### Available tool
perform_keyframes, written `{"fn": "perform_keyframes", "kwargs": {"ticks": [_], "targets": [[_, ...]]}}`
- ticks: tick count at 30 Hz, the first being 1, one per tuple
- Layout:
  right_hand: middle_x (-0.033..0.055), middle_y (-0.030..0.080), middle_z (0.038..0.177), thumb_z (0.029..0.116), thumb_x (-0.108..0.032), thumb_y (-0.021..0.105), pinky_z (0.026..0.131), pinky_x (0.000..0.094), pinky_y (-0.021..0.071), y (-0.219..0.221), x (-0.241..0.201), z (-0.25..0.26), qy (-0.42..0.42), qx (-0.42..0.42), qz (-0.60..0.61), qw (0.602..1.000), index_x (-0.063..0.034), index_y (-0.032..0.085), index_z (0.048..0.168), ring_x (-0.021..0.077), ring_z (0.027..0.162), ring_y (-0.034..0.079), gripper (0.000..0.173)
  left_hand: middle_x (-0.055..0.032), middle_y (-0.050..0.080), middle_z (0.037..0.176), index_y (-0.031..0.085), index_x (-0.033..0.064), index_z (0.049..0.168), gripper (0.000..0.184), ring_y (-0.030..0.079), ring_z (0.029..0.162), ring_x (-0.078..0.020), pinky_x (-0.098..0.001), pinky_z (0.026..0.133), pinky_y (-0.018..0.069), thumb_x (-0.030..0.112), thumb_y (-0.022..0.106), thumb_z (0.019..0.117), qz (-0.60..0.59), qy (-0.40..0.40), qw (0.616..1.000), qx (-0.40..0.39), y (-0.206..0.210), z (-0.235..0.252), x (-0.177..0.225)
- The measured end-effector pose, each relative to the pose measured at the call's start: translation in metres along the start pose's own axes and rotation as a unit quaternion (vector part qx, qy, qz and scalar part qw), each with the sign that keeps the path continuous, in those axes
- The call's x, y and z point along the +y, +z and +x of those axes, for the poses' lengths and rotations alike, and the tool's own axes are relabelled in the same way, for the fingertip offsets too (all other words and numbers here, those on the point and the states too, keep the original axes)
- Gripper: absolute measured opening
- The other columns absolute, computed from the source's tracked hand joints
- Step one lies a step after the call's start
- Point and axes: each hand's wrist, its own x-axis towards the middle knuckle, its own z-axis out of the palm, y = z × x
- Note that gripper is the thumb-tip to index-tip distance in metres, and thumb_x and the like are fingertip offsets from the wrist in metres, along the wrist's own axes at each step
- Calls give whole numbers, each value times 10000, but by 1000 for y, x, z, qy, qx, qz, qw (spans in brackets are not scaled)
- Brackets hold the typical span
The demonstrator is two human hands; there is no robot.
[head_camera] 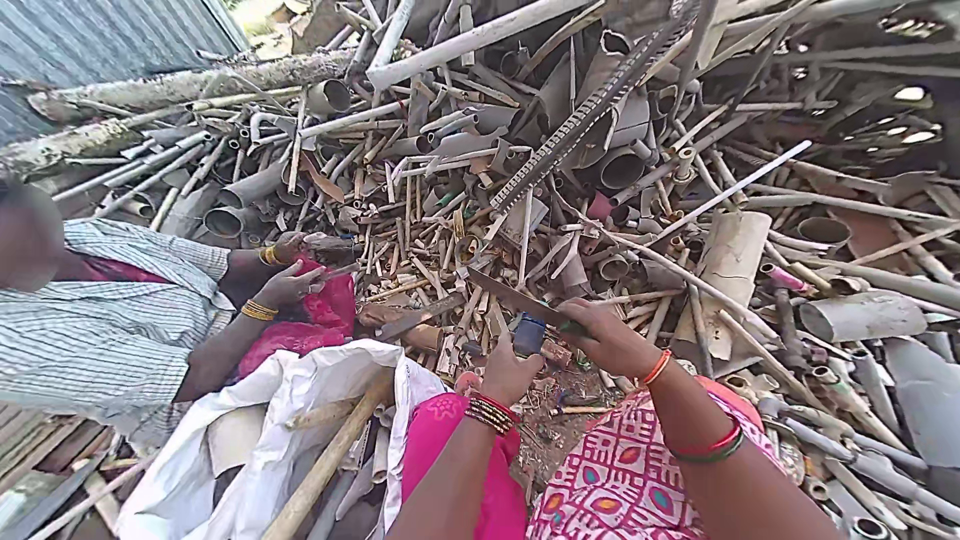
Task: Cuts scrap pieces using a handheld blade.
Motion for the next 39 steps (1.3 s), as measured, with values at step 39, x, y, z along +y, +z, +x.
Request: {"fn": "perform_keyframes", "kwargs": {"ticks": [39], "targets": [[224,684,910,1098,-430,402,765,580,508,23,20,-9,124,-22,-242,962,5,623,1133,428,925,695,489,-241,659,1145,533,-39,1347,535,657,1047,-363,-543,928,508,187,703,893,215,34,975,-50,1,-3,-11]]}}
